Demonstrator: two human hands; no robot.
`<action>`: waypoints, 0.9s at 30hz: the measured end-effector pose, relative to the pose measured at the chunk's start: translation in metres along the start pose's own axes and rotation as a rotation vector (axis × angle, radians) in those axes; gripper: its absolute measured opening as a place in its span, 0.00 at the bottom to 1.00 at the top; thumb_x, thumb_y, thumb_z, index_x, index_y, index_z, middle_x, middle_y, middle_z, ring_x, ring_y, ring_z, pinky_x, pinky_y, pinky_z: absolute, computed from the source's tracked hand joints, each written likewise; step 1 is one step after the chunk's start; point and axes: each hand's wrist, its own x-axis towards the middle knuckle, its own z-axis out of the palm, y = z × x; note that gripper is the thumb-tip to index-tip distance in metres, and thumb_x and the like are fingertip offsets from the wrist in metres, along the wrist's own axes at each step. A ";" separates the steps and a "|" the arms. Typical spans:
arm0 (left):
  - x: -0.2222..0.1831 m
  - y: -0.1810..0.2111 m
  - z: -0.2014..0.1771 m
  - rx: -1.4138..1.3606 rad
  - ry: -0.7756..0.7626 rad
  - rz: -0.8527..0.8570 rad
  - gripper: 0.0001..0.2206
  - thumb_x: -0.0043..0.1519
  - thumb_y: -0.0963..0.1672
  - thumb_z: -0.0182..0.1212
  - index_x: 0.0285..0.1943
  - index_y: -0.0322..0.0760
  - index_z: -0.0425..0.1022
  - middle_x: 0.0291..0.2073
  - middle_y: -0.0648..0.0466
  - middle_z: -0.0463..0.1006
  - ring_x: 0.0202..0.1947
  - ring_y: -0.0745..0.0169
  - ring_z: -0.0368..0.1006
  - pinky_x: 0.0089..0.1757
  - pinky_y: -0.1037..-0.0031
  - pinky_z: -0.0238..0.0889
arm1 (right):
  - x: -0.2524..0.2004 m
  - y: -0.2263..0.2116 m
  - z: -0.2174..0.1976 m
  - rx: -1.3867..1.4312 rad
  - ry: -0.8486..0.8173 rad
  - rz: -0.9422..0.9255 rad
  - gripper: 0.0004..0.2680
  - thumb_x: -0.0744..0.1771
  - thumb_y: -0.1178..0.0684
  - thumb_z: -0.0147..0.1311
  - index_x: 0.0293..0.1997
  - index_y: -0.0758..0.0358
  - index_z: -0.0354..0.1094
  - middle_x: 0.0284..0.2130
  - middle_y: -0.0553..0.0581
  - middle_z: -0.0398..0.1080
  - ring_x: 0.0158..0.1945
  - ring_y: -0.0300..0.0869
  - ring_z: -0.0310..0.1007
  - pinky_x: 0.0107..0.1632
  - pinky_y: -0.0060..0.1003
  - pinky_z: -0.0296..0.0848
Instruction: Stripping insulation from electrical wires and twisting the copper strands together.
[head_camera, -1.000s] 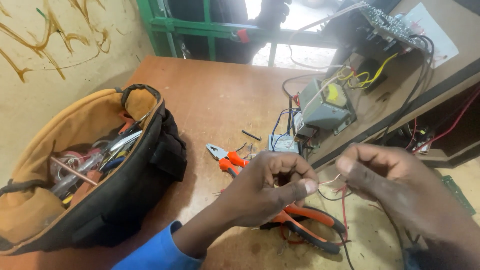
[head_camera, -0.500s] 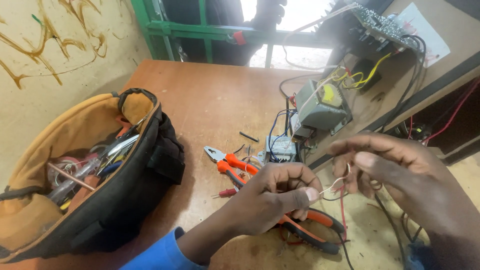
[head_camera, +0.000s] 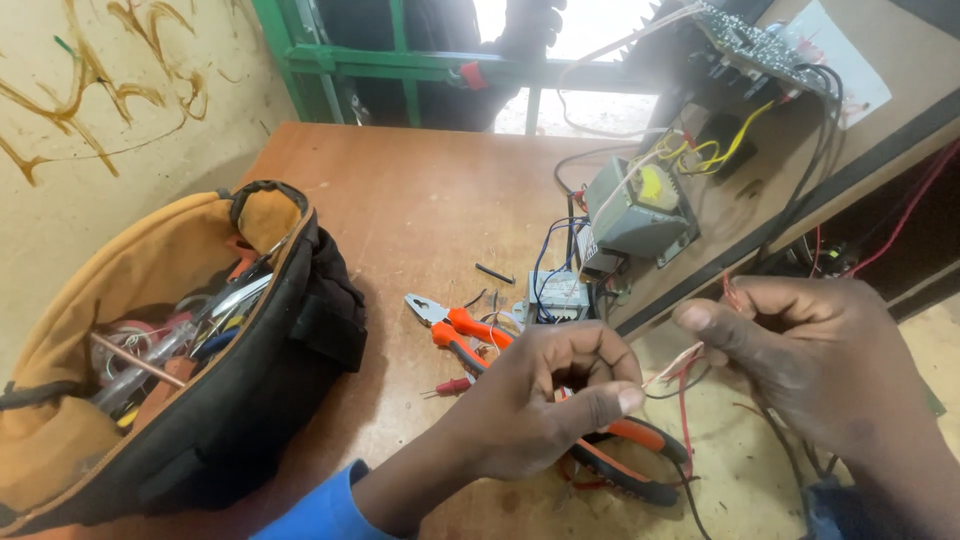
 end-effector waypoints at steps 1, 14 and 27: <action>-0.001 0.001 0.001 0.001 -0.003 -0.001 0.08 0.64 0.48 0.59 0.39 0.40 0.73 0.22 0.66 0.64 0.24 0.77 0.57 0.30 0.81 0.52 | 0.002 0.007 0.000 0.002 0.002 0.002 0.11 0.65 0.52 0.67 0.22 0.65 0.89 0.14 0.51 0.58 0.22 0.36 0.49 0.24 0.33 0.47; -0.001 0.002 0.010 0.284 0.092 0.068 0.02 0.59 0.43 0.60 0.36 0.42 0.72 0.23 0.62 0.69 0.23 0.72 0.63 0.31 0.77 0.60 | 0.001 0.004 0.000 0.331 -0.042 0.019 0.19 0.71 0.51 0.57 0.22 0.77 0.74 0.10 0.64 0.63 0.14 0.43 0.55 0.18 0.37 0.52; -0.004 0.015 0.022 0.204 0.137 0.103 0.15 0.57 0.50 0.66 0.44 0.38 0.70 0.24 0.60 0.69 0.21 0.74 0.58 0.28 0.80 0.58 | -0.009 0.004 0.006 0.158 0.020 -0.071 0.24 0.70 0.43 0.56 0.10 0.64 0.64 0.06 0.56 0.62 0.11 0.40 0.57 0.23 0.37 0.57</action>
